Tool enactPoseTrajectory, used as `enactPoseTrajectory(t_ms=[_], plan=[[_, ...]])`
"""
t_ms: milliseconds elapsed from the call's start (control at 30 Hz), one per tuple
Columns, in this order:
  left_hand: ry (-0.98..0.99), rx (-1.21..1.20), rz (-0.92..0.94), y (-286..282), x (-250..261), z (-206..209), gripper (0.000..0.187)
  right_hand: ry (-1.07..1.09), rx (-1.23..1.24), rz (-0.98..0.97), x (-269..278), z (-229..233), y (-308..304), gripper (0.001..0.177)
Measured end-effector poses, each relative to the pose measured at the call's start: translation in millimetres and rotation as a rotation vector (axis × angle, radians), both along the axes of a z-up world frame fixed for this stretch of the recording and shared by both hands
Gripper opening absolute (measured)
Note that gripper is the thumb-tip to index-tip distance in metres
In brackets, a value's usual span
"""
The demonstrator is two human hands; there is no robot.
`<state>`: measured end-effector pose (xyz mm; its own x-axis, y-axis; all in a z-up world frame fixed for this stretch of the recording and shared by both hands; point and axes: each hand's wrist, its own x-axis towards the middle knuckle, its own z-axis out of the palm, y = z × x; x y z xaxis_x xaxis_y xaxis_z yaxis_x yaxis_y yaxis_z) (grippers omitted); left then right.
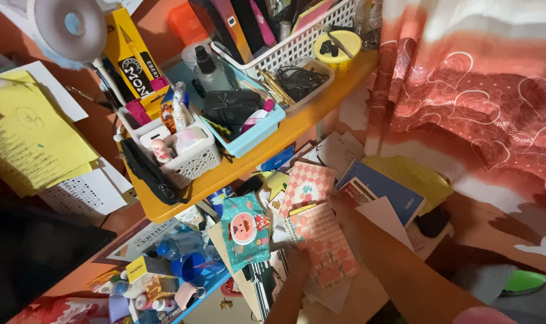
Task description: The person sorts through a variety of papers, notebooks, and small envelopes on a cluttered desk, picking up items one at a time and placing them into different stacks.
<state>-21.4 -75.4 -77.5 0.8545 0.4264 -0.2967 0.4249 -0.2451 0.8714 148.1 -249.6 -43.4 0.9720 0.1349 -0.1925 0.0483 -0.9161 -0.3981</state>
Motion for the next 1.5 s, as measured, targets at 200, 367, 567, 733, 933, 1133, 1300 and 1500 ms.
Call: enactPoseTrajectory(t_ms=[200, 367, 567, 733, 933, 1133, 1300, 1500], plan=[[0.002, -0.016, -0.005, -0.1, -0.3, -2.1, 0.053, 0.002, -0.015, 0.002, 0.9, 0.2, 0.1, 0.026], [0.0, -0.015, -0.007, 1.0, -2.8, -4.4, 0.051, -0.03, 0.001, -0.02, 31.5, 6.6, 17.8, 0.024], [0.002, -0.007, -0.006, 0.3, -12.3, -13.1, 0.05, -0.101, -0.082, 0.037, 35.5, -7.2, 46.0, 0.024], [-0.013, -0.003, -0.001, 5.3, -11.1, -15.6, 0.048, -0.195, -0.121, 0.126, 29.0, -17.8, 55.3, 0.026], [-0.005, -0.026, -0.025, 0.3, -13.1, -17.5, 0.047, -0.144, 0.524, -0.236, 38.5, 7.6, 39.2, 0.018], [-0.002, -0.043, -0.035, 2.9, -9.8, -20.1, 0.046, -0.404, 0.81, 0.128, 31.9, 69.3, 7.2, 0.028], [0.013, -0.067, -0.064, 2.9, -13.0, -16.4, 0.044, -0.714, 0.487, 0.524, 1.2, 118.3, -26.3, 0.023], [0.001, -0.119, -0.086, 6.7, -2.9, -8.9, 0.036, -0.823, 0.257, 0.865, -69.6, 148.7, -13.8, 0.012]])
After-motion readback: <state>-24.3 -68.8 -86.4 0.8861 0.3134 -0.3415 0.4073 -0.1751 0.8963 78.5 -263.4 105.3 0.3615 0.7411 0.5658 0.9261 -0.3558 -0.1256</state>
